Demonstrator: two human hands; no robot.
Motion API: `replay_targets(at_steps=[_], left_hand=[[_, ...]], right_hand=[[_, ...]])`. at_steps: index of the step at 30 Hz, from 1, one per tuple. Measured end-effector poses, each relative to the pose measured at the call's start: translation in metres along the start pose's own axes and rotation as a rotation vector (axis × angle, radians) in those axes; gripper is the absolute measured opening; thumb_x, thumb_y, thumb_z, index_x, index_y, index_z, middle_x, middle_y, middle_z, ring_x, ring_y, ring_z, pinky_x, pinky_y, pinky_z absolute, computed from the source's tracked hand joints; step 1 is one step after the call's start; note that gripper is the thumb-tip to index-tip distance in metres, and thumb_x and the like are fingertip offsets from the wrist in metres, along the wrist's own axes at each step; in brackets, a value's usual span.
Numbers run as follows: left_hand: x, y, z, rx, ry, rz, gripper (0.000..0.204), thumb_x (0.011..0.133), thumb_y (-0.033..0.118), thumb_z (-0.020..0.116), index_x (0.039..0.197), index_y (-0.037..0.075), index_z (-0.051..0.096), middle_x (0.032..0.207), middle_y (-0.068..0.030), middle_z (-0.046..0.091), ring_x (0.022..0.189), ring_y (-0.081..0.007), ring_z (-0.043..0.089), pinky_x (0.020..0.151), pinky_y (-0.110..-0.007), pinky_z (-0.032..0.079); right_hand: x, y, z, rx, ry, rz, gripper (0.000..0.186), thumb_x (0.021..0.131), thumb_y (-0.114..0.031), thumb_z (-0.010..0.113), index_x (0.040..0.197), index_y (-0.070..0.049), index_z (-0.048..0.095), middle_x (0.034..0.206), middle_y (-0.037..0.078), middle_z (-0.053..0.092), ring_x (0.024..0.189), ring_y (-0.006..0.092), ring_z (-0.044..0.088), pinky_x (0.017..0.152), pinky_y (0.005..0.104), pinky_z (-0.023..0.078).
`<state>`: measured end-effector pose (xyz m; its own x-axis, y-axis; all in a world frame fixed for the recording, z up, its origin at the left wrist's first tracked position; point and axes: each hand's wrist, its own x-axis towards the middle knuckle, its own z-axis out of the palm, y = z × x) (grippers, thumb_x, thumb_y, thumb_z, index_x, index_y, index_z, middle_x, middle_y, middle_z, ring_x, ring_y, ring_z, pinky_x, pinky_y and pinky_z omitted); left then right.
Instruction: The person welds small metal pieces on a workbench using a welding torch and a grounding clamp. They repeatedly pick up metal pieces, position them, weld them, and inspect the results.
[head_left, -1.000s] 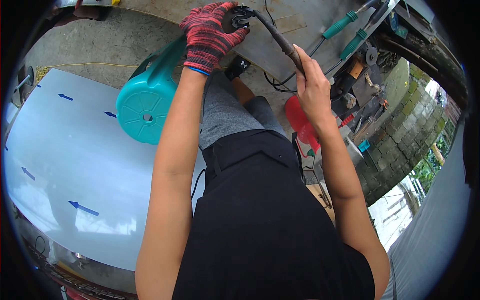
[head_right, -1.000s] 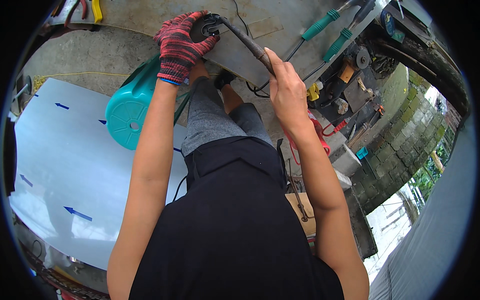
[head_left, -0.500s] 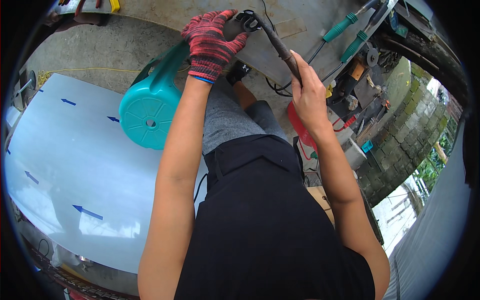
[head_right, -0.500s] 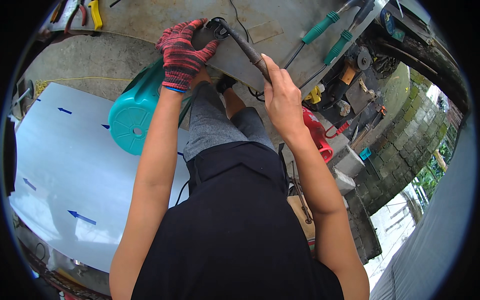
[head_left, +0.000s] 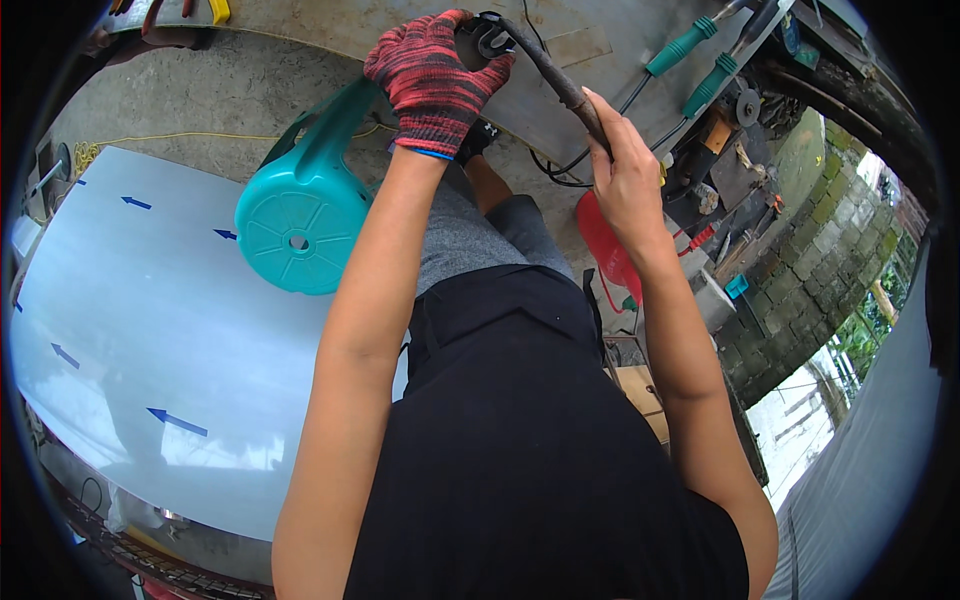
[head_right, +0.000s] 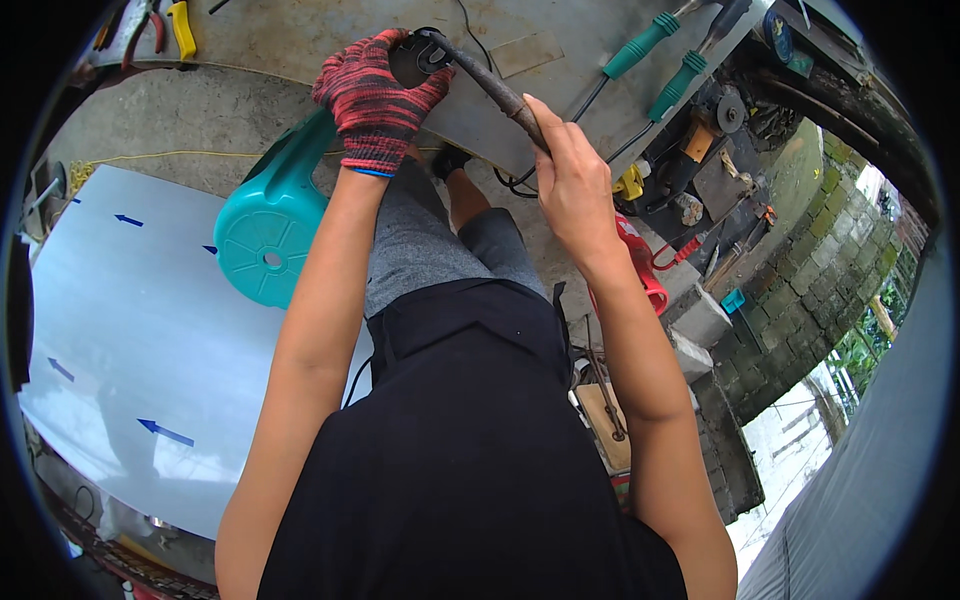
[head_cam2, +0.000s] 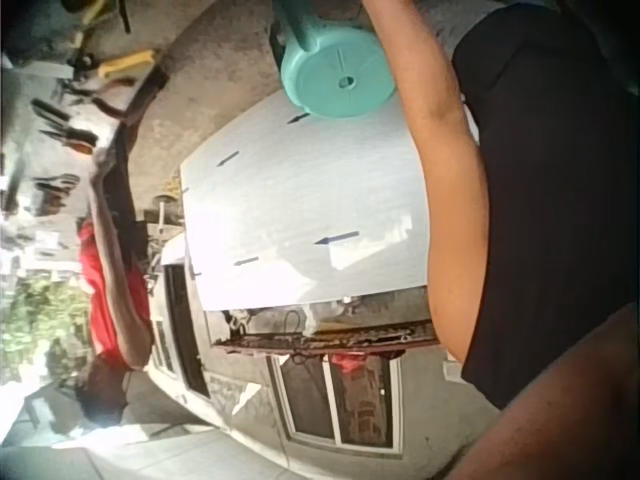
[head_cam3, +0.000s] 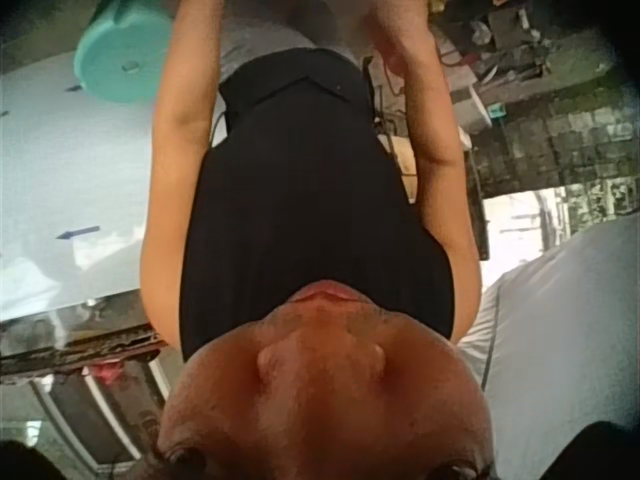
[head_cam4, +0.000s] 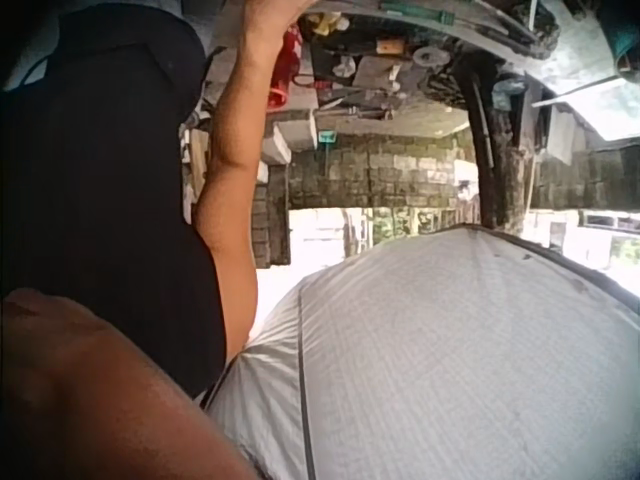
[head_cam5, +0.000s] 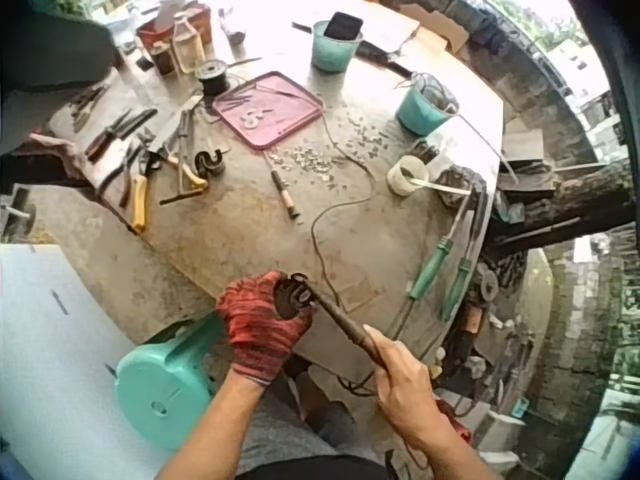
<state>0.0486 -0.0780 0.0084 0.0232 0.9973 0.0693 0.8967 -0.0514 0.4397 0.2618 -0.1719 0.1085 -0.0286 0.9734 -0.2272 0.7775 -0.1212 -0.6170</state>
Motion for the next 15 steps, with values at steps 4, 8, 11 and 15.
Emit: replay_targets(at_steps=[4,8,11,15], left_hand=[[0.004,-0.008,0.000,-0.025,-0.017,0.072,0.071,0.060,0.059,0.089,0.117,0.019,0.075,0.111,-0.0028,0.074,0.106,-0.0294,0.065,0.099,-0.049,0.045],[0.006,-0.015,-0.006,-0.034,-0.053,0.077,0.070,0.062,0.059,0.088,0.118,0.019,0.075,0.114,-0.0034,0.074,0.107,-0.0303,0.065,0.098,-0.048,0.046],[0.006,-0.015,-0.008,-0.032,-0.054,0.098,0.068,0.063,0.058,0.087,0.119,0.021,0.075,0.114,-0.0038,0.074,0.108,-0.0309,0.065,0.097,-0.048,0.046],[0.006,-0.013,-0.010,-0.023,-0.055,0.111,0.067,0.063,0.058,0.087,0.119,0.022,0.075,0.113,-0.0039,0.073,0.108,-0.0310,0.064,0.097,-0.048,0.046]], right_hand=[[0.000,0.001,-0.004,-0.006,0.009,0.003,0.064,0.089,0.005,0.063,0.148,-0.018,0.054,0.101,0.019,0.063,0.093,0.0413,0.067,0.080,0.0496,0.052],[-0.001,0.003,-0.009,-0.015,-0.008,0.000,0.063,0.090,0.005,0.063,0.148,-0.018,0.054,0.099,0.019,0.063,0.091,0.0410,0.066,0.079,0.0491,0.051],[-0.001,0.004,-0.011,0.021,-0.001,-0.018,0.063,0.090,0.004,0.062,0.148,-0.018,0.054,0.098,0.019,0.062,0.089,0.0406,0.066,0.079,0.0491,0.051],[0.001,0.001,-0.015,0.002,-0.033,-0.008,0.062,0.091,0.004,0.062,0.148,-0.018,0.054,0.097,0.018,0.061,0.088,0.0406,0.065,0.078,0.0495,0.051]])
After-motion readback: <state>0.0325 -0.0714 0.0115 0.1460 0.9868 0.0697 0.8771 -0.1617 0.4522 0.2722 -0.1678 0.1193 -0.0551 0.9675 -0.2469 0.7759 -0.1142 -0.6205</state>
